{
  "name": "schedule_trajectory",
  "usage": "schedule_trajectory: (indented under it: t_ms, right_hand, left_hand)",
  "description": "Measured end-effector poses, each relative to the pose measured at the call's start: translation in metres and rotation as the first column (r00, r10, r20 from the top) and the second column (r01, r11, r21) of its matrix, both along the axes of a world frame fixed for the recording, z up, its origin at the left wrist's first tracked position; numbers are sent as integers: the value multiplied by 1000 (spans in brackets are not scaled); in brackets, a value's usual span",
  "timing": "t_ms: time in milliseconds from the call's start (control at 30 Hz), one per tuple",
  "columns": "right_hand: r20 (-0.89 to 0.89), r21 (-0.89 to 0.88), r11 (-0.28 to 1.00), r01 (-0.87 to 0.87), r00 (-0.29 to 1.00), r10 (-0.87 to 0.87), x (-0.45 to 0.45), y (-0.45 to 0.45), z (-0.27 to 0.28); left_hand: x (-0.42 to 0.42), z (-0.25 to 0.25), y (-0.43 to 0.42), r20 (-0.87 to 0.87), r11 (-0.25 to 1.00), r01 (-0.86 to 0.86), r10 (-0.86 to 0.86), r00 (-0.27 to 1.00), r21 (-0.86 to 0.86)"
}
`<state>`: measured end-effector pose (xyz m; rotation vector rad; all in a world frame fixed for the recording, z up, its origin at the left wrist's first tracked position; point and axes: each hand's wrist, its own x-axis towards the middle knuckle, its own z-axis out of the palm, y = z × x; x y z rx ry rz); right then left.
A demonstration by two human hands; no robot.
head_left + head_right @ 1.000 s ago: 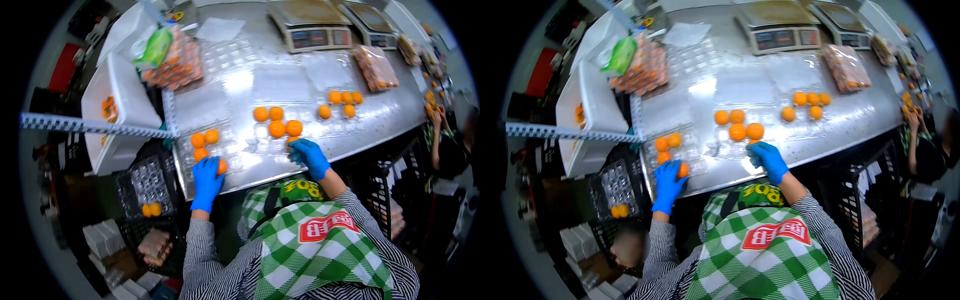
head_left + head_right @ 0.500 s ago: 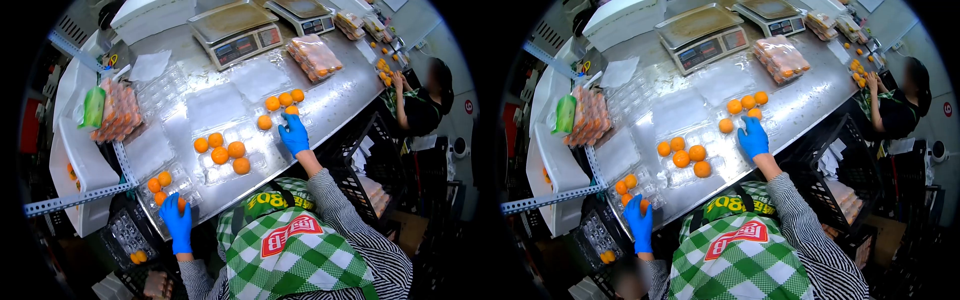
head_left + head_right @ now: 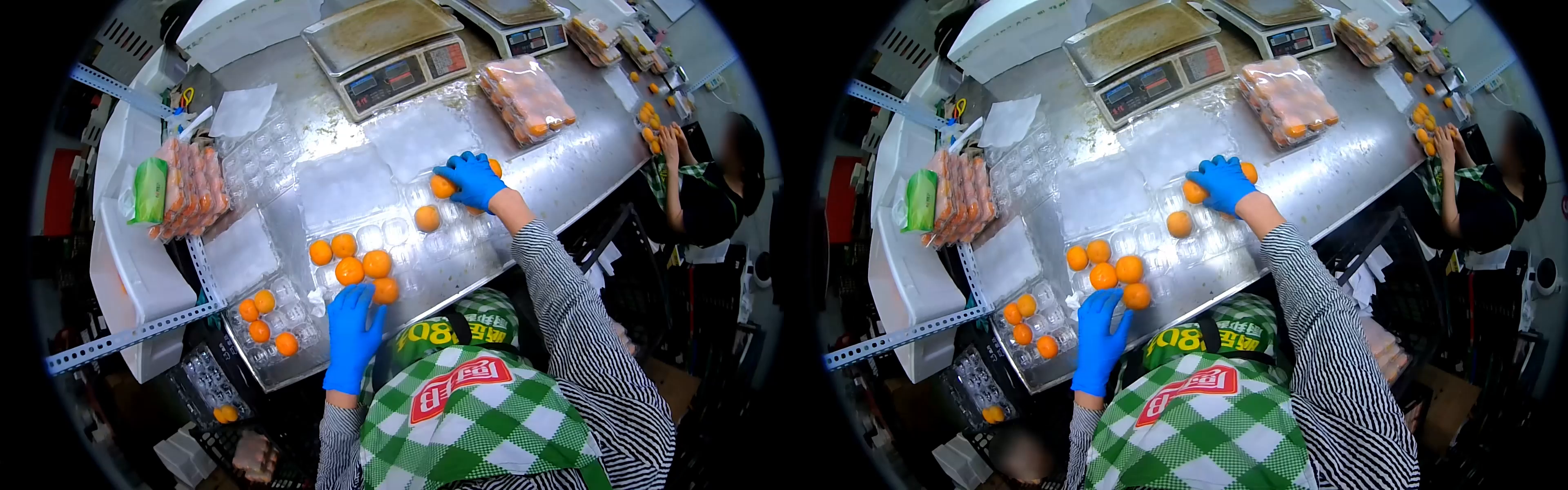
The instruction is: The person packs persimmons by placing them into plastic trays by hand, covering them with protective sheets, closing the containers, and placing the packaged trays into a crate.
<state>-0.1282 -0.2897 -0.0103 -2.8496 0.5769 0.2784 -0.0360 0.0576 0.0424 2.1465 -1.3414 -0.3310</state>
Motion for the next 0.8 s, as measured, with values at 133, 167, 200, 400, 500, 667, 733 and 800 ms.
schedule_trajectory:
  t_ms: [133, 167, 200, 400, 500, 667, 733, 800]
  right_hand:
    - [243, 151, 988, 25, 968, -61, -10, -5, -3]
    - [344, 211, 977, 39, 932, -111, -14, -2, -4]
    - [395, 310, 948, 70, 898, -196, -16, 5, 6]
    - [393, 882, 443, -161, 770, -503, -8, 86, 41]
    - [423, 873, 440, -212, 778, -464, 0, 123, 49]
    - [473, 853, 478, -211, 699, -536, 5, 161, 58]
    - [471, 858, 465, -217, 695, -544, 4, 170, 60]
    - [476, 852, 477, -216, 698, -534, 3, 179, 61]
  left_hand:
    - [-6, 8, -20, -118, 998, -16, 8, 993, -67]
    - [-6, 12, -26, -170, 995, -30, 13, 985, -98]
    - [-7, 13, -30, -226, 994, -65, 43, 973, -92]
    - [-10, 25, -60, -808, 940, -333, 135, 573, -79]
    - [-10, 36, -68, -949, 869, -476, 27, 313, -132]
    - [-6, 37, -50, -975, 835, -544, 42, 218, -86]
    - [-8, 35, -41, -982, 819, -566, 20, 188, -91]
    - [-9, 33, -33, -980, 811, -578, 26, 197, -95]
